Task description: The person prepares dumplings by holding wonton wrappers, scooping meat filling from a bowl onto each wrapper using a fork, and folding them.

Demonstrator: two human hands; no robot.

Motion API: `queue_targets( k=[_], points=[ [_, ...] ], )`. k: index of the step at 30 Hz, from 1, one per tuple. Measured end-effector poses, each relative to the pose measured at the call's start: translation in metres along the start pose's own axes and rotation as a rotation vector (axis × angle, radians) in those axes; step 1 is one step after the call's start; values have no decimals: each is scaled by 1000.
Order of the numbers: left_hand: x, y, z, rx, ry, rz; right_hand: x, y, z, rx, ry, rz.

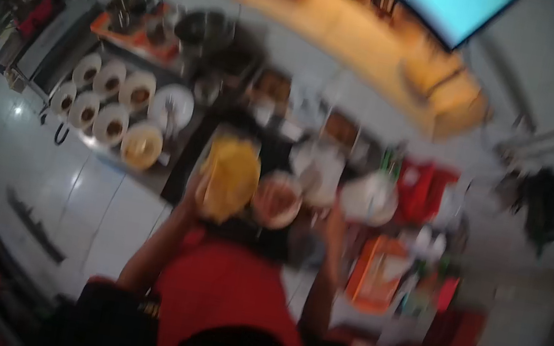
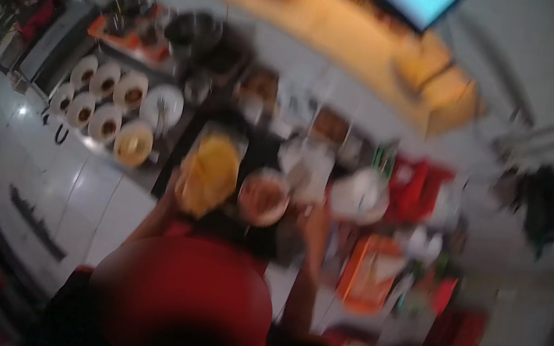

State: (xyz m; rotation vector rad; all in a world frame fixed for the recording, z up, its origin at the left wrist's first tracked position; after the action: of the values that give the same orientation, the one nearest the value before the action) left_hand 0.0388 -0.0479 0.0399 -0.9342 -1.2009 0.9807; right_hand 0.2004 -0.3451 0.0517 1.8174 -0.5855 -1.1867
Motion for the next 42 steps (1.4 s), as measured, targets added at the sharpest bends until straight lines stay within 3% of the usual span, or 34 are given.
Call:
queue_targets(
  k=[1, 2, 4, 6, 7, 9, 11, 13, 17, 19, 25, 28, 31, 34, 37, 40, 42],
  points=[
    [2, 39, 12, 170, 35, -346, 7, -10, 12, -192, -93, -14],
    [-2, 6, 7, 143, 46, 94, 2, -12, 15, -262, -92, 89],
    [4, 42, 25, 350, -167, -8, 19, -29, 29, -355, -264, 259],
    [-4, 57, 27, 224, -49, -33, 37, -40, 45, -303, -297, 134],
    [-11, 55, 30, 263, -7, -20, 31, -32, 43, -271, -296, 129],
    [-6, 38, 34, 328, -30, -30, 30, -36, 45, -300, -350, 95],
    [-10, 34, 38, 214, -6, 13, 34, -51, 50, -312, -378, 56],
    [-10, 51, 45, 233, -53, -82, 28, -63, 47, -267, -263, 25],
    [-17, 75, 51, 262, 11, -9, 28, -88, 38, -244, -317, 67],
    [-24, 77, 53, 202, 58, 66, 20, -100, 38, -282, -210, 195],
    [-41, 98, 61, 297, 88, 117, 25, -89, 36, -265, -225, 66],
    [-47, 94, 59, 329, 127, 119, 24, -109, 36, -358, -94, 122],
    [-53, 91, 57, 288, 169, 160, 14, -103, 26, -509, -136, 97],
    [-54, 93, 56, 405, 132, 56, 13, -112, 21, -470, -80, 160],
    [-56, 85, 52, 407, 157, 76, 5, -105, 22, -583, -26, 244],
    [-54, 76, 47, 302, 129, 65, 1, -103, 15, -572, -92, 186],
    [-54, 80, 46, 343, 129, 52, 10, -121, 20, -584, -44, 210]
  ],
)
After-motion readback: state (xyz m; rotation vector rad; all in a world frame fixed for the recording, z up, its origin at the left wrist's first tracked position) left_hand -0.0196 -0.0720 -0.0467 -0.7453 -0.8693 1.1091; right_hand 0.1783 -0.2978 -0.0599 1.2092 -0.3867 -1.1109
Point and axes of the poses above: each hand's wrist, its own z-axis away from the middle knuckle, its own y-axis out of the back of the hand, x = y × z, the point moved 10 cm from there along -z, towards the middle knuckle, and after that the axes turned 5 degrees about y, right-handed, at the moved point
